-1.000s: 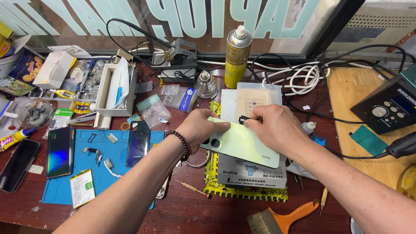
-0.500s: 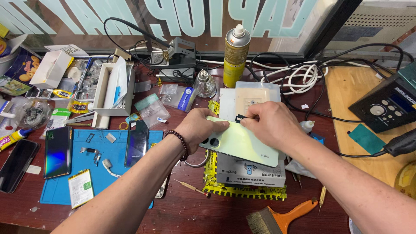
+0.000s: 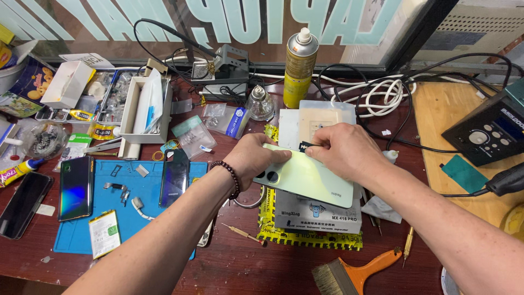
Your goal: The person applies adhesive from a small bottle onto the back of a light green smartphone. They then press a small black component onto the adhesive and smooth it down with their fingers.
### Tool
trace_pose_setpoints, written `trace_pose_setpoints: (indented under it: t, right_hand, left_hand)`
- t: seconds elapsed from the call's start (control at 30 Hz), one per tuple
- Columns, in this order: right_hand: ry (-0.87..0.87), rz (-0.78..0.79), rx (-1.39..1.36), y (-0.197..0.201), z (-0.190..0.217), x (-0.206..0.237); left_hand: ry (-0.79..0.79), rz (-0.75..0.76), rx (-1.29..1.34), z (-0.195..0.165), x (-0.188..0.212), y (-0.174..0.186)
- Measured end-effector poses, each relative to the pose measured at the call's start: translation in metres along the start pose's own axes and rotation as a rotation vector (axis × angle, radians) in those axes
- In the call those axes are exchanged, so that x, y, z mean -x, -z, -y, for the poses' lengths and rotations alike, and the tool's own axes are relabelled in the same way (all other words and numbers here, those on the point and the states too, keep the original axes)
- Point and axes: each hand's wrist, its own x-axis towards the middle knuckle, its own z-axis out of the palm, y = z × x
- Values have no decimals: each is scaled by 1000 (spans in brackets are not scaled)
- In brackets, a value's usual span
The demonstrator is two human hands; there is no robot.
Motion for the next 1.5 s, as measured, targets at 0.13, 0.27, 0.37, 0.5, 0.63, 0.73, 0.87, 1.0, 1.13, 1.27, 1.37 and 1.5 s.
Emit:
trace_pose_setpoints:
  t: [0.13, 0.27, 0.37, 0.5, 0.63, 0.73, 0.87, 1.0, 1.13, 1.27, 1.37, 1.5]
  right_hand:
    - [23, 9, -44, 3, -3, 3]
    - [64, -38, -130, 4, -4, 13]
    - [40, -88, -134, 2, -1, 21]
    - [90, -159, -90, -1, 2, 22]
    - [19, -57, -75, 2, -1, 11]
    - [-10, 34, -39, 4, -5, 0]
    - [-12, 276, -182, 19, -14, -14]
    - [-114, 444, -375, 41, -25, -25]
    - [50, 365, -278, 41, -23, -21]
    - [159, 124, -109, 24, -12, -2]
    - [185, -5, -41, 17, -4, 6]
    - [244, -51, -8, 16, -1, 10]
  left_hand:
    - [15, 11, 25, -1, 0, 0]
    - [46, 11, 21, -3, -2, 0]
    - [41, 6, 10, -2, -1, 1]
    - [20, 4, 4, -1, 0, 0]
    - [37, -20, -8, -2, -1, 0]
    - [47, -12, -5, -2, -3, 0]
    - [42, -2, 0, -3, -5, 1]
    - [44, 5, -33, -6, -6, 3]
    - [42, -2, -86, -9, -5, 2]
    - [57, -8, -86, -11, -4, 2]
    - [61, -5, -57, -11, -3, 2]
    - [53, 0, -29, -8, -4, 1]
